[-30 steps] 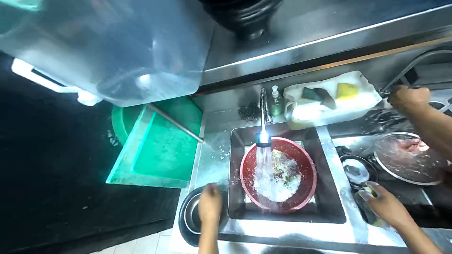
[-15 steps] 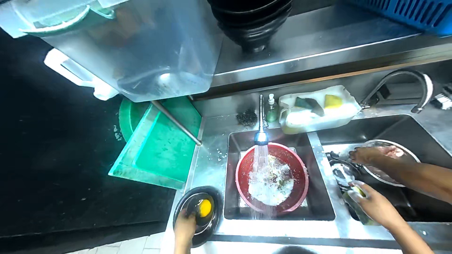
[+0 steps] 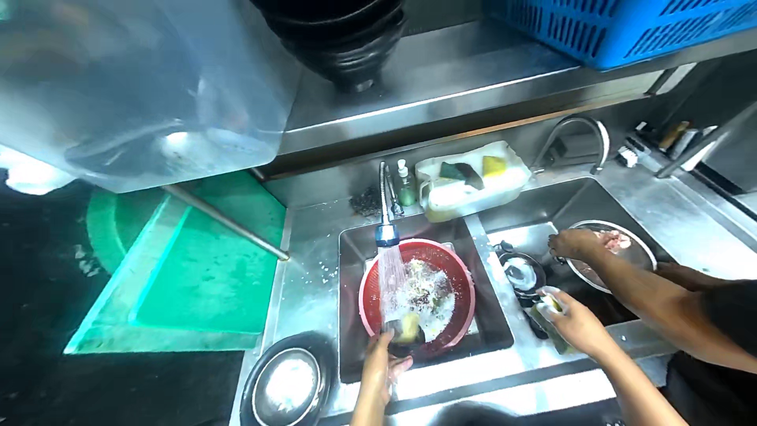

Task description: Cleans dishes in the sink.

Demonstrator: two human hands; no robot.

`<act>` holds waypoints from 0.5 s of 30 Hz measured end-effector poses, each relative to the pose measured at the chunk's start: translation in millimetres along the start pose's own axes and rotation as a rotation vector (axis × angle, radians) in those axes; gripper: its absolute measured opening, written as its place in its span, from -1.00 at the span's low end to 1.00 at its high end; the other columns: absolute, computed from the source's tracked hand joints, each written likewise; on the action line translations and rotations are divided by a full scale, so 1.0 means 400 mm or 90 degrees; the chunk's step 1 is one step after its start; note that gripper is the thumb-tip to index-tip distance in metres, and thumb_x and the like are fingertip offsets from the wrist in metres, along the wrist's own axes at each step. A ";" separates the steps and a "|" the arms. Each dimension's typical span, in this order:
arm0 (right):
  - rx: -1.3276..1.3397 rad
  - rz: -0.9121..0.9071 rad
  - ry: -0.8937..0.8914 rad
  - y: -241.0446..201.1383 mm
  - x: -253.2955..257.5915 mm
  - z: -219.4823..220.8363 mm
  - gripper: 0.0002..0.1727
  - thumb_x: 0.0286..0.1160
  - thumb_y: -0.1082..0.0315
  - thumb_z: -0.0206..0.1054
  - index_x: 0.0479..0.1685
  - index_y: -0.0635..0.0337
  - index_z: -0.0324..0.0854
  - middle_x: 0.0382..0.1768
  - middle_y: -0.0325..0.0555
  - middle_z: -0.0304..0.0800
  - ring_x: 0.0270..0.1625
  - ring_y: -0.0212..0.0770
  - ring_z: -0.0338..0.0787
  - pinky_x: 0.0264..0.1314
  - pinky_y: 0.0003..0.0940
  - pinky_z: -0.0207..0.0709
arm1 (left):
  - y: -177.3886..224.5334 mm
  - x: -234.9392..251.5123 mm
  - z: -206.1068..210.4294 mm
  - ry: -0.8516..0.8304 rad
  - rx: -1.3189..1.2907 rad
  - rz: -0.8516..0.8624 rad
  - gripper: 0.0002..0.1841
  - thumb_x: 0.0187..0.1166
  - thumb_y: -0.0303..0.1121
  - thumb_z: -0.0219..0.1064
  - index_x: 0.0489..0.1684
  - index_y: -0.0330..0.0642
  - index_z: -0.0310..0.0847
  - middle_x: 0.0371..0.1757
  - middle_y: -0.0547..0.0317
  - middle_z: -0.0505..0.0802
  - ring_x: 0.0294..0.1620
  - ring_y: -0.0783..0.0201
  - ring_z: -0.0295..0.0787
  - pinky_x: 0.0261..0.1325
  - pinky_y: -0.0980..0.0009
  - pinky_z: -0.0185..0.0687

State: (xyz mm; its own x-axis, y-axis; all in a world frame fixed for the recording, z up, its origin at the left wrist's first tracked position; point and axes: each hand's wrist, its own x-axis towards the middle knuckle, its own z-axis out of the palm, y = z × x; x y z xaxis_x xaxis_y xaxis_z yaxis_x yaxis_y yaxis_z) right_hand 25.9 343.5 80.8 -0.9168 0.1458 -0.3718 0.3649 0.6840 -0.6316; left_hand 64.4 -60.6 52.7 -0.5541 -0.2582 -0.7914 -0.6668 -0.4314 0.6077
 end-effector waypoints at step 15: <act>0.016 -0.086 0.042 0.028 -0.058 0.021 -0.52 0.70 0.20 0.23 0.53 0.18 0.53 0.18 0.16 0.78 0.17 0.03 0.81 0.28 0.07 0.65 | 0.048 -0.011 -0.011 0.024 0.110 -0.009 -0.45 0.80 0.12 0.05 0.54 -0.07 0.40 -0.11 -0.29 0.81 -0.41 -0.05 0.81 -0.40 0.12 0.75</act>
State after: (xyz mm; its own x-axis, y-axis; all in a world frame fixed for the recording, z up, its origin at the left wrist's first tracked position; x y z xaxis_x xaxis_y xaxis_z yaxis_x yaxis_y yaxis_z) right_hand 52.8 341.8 76.6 -0.9663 0.1010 -0.2367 0.2403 0.6830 -0.6897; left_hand 56.0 -71.5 67.5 -0.5275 -0.2861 -0.7999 -0.7521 -0.2807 0.5963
